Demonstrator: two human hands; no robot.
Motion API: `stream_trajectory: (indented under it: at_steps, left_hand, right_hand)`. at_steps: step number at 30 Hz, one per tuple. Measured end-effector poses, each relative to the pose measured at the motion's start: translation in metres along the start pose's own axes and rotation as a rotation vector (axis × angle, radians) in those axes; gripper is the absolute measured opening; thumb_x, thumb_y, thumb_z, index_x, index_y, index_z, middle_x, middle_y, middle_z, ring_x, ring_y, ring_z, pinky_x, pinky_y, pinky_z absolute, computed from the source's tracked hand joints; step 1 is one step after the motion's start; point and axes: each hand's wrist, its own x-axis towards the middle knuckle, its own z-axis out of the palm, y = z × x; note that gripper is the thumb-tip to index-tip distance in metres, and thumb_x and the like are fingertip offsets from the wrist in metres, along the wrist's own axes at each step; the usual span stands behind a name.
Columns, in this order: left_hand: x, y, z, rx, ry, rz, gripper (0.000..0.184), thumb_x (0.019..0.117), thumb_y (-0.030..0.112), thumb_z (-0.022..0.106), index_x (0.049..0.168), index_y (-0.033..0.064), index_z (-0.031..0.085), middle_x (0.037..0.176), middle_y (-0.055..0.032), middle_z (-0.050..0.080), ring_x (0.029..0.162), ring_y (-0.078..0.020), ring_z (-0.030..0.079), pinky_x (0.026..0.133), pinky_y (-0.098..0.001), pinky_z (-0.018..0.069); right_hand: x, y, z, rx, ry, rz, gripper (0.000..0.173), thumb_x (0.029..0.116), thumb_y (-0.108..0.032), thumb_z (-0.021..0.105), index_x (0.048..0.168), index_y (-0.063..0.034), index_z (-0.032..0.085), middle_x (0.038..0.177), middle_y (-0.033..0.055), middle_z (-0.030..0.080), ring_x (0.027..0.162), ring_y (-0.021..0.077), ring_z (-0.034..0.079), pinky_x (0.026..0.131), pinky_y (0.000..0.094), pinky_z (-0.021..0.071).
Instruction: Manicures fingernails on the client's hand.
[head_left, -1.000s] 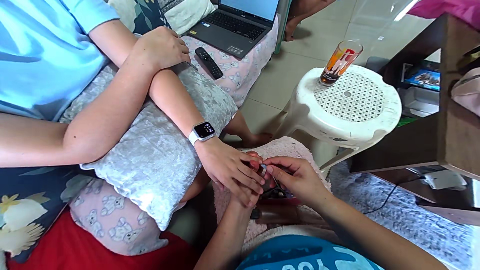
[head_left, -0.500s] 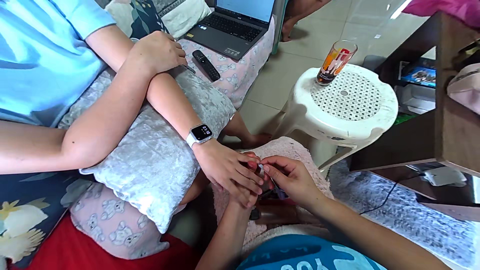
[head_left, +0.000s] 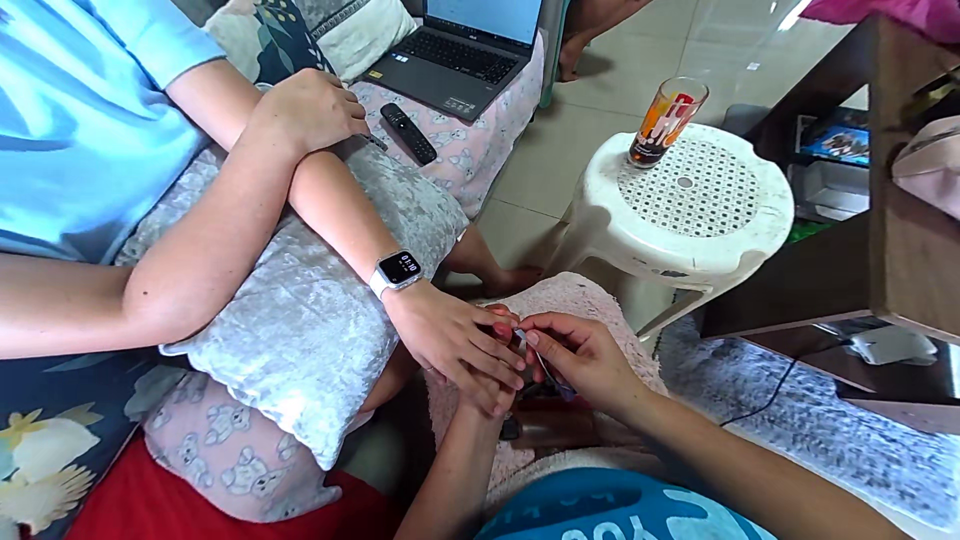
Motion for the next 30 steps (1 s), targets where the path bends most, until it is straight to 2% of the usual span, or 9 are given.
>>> stream_trajectory:
  at_steps: [5,10,13,16,18,20,24,27,30]
  left_hand:
    - [0.0,0.0,0.001,0.008,-0.006,0.028,0.02,0.0873,0.018,0.079,0.104,0.0067,0.075,0.102,-0.007,0.075,0.093,-0.0141,0.073,0.078,-0.0256,0.0606]
    - [0.001,0.0,-0.002,-0.066,-0.093,0.035,0.023,0.0897,0.021,0.076,0.105,0.005,0.075,0.105,-0.0082,0.074,0.1,-0.0171,0.072,0.089,-0.0301,0.0585]
    - [0.001,0.0,-0.006,-0.023,-0.143,0.053,0.018,0.0932,0.02,0.073,0.105,0.0072,0.075,0.105,-0.0058,0.074,0.103,-0.0164,0.07,0.095,-0.0312,0.0558]
    - [-0.002,0.0,-0.013,-0.092,-0.281,0.018,0.024,0.0965,0.022,0.068,0.116,0.0092,0.073,0.114,-0.003,0.073,0.109,-0.0127,0.068,0.099,-0.0273,0.0524]
    - [-0.006,0.004,-0.015,-0.11,-0.41,-0.01,0.025,0.1004,0.025,0.062,0.118,0.0119,0.073,0.11,0.0006,0.075,0.099,-0.007,0.07,0.095,-0.0235,0.0537]
    - [-0.016,0.007,-0.017,-0.099,-0.359,-0.022,0.022,0.1001,0.025,0.062,0.111,0.0119,0.076,0.097,0.0004,0.077,0.087,-0.0061,0.073,0.087,-0.0227,0.0573]
    - [-0.019,0.009,-0.022,-0.056,-0.182,0.009,0.022,0.094,0.024,0.07,0.108,0.0084,0.075,0.105,-0.0046,0.074,0.103,-0.0154,0.069,0.101,-0.0353,0.0522]
    - [-0.023,0.012,-0.023,-0.085,-0.312,-0.024,0.024,0.0995,0.026,0.063,0.111,0.0088,0.075,0.101,-0.0023,0.076,0.092,-0.0096,0.072,0.089,-0.0263,0.0569]
    - [-0.022,0.015,-0.02,-0.12,-0.309,-0.046,0.025,0.0985,0.024,0.064,0.112,0.0053,0.073,0.103,-0.0066,0.076,0.092,-0.015,0.073,0.089,-0.031,0.0583]
  right_hand:
    - [0.0,0.002,0.005,0.007,0.03,-0.005,0.019,0.1038,-0.01,0.057,0.11,0.0017,0.069,0.081,0.0002,0.07,0.062,0.0042,0.064,0.057,0.0182,0.056]
    - [-0.001,0.003,-0.005,0.004,-0.026,-0.019,0.021,0.1046,-0.013,0.055,0.112,-0.0001,0.07,0.078,-0.0035,0.067,0.059,0.0011,0.06,0.053,0.0167,0.0529]
    - [0.005,-0.002,-0.016,0.175,-0.07,-0.159,0.021,0.1054,-0.014,0.055,0.113,0.0,0.07,0.078,-0.0022,0.068,0.06,0.0028,0.061,0.054,0.0189,0.0545]
    - [0.017,-0.024,-0.006,0.324,-0.137,-0.242,0.022,0.1062,-0.018,0.056,0.113,-0.0034,0.071,0.078,-0.0011,0.068,0.061,0.0033,0.062,0.057,0.0198,0.0549]
    - [0.029,-0.036,0.01,0.305,-0.206,-0.234,0.021,0.1057,-0.014,0.055,0.113,-0.0017,0.07,0.076,0.0,0.067,0.06,0.004,0.062,0.056,0.0205,0.0553]
    - [0.044,-0.041,0.024,0.23,-0.19,-0.205,0.019,0.1039,-0.009,0.055,0.113,-0.0007,0.07,0.074,0.0014,0.066,0.058,0.0051,0.06,0.055,0.0208,0.054]
    - [0.066,-0.038,0.029,0.291,-0.058,-0.276,0.021,0.106,-0.012,0.052,0.118,-0.0027,0.066,0.072,0.0051,0.062,0.052,0.0089,0.056,0.048,0.023,0.0522]
    - [0.047,-0.026,0.025,0.393,-0.213,-0.238,0.018,0.105,-0.014,0.055,0.111,-0.0033,0.068,0.074,0.0013,0.064,0.057,0.0051,0.059,0.053,0.0211,0.0529]
    - [0.024,-0.008,0.004,0.375,-0.327,-0.137,0.025,0.1065,-0.02,0.055,0.115,-0.0016,0.07,0.079,-0.0021,0.067,0.06,0.002,0.06,0.053,0.0187,0.0525]
